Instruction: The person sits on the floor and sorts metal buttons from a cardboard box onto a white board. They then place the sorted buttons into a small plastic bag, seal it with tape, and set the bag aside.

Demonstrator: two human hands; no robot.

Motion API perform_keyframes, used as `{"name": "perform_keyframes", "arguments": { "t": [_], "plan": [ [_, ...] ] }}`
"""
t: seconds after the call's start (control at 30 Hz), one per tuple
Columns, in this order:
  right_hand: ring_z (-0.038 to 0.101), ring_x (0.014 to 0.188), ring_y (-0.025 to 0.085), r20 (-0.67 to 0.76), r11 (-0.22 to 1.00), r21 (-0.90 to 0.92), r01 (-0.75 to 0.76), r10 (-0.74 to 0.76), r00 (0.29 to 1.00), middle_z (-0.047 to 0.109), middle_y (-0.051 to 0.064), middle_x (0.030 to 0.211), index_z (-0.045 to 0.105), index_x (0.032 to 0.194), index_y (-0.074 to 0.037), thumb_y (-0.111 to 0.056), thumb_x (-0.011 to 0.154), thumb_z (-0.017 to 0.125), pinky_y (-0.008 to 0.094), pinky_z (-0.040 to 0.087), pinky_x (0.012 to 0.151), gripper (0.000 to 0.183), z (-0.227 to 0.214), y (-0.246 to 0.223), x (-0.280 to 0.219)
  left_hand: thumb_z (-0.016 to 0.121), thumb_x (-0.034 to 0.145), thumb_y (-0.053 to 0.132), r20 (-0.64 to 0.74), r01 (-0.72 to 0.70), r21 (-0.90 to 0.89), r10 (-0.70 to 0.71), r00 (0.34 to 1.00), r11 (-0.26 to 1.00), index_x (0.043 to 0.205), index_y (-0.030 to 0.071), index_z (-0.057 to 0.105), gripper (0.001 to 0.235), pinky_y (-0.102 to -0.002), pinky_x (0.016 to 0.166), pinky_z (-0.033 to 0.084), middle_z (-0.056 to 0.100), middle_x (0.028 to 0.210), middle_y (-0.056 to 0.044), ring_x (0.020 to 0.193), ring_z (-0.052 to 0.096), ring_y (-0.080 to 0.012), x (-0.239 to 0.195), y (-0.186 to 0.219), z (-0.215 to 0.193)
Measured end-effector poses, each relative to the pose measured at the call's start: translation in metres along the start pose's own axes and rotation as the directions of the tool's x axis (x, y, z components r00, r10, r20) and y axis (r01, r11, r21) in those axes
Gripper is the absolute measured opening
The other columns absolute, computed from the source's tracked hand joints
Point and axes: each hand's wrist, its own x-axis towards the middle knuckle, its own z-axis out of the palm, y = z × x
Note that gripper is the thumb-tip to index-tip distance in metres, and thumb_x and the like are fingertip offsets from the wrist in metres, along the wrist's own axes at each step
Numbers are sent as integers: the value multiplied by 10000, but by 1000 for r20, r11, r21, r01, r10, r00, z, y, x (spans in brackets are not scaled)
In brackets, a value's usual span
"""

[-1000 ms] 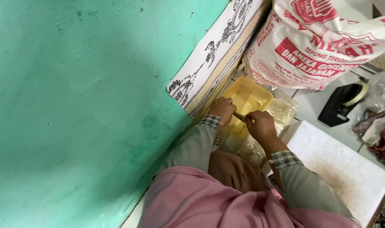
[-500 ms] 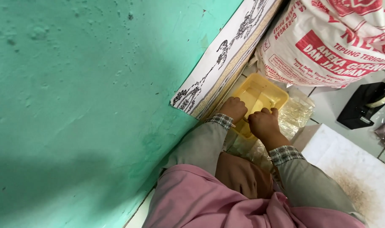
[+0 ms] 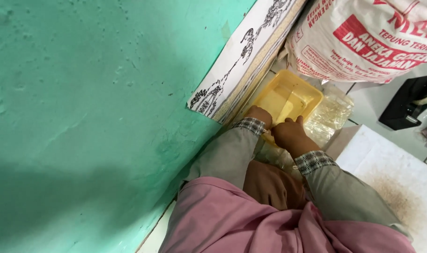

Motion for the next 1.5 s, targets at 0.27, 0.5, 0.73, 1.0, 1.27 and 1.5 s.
{"name": "perform_keyframes", "arguments": {
  "t": [0.27,0.5,0.73,1.0,1.27,1.5],
  "plan": [
    [600,1153,243,-455,992,114,61,-3,890,729,-3,1071,745,1049,-228,-203,970,521,666,269,1142,239,44,14,-50,561,883,133,-208,-45,-264,-12,978,963,846,61,753,209,-513,788,557,741,855,-125,891,723,-363,-90,44,-51],
    [590,1169,228,-656,968,238,76,102,748,687,-34,1169,722,1033,-282,-310,917,563,639,334,1133,199,134,29,-170,651,869,227,-392,-245,-437,62,918,866,1305,-71,595,531,-592,910,519,644,1176,-262,1091,631,-466,-184,171,-47],
    [625,1164,226,-661,894,446,-30,352,663,703,-28,1132,743,1037,-294,-265,977,547,657,355,1142,207,231,54,-266,663,843,296,-442,-459,-61,389,808,886,1165,80,715,392,-460,914,506,676,1156,-118,1091,645,-314,-171,271,-24],
    [606,1190,186,-624,792,562,-239,595,506,689,-66,1165,742,884,-299,-295,919,558,575,371,1149,187,307,114,-344,665,747,273,-437,-651,35,597,673,759,1350,-30,585,679,-474,923,515,617,1231,-176,1197,583,-370,-119,402,-7],
    [648,1097,171,-632,741,638,-211,660,405,703,-77,1083,749,890,-294,-277,889,568,462,435,1084,181,393,161,-327,684,787,244,-402,-662,40,619,675,748,1284,-9,613,563,-464,952,499,603,1214,-137,1218,557,-343,-105,471,-40],
    [625,961,161,-694,755,634,-170,651,306,662,-93,915,713,737,-291,-275,828,645,394,445,957,115,381,175,-329,706,779,223,-465,-708,72,651,600,703,1228,31,621,496,-437,903,517,598,1150,-109,1124,583,-310,-77,466,-28]
  ]
}}
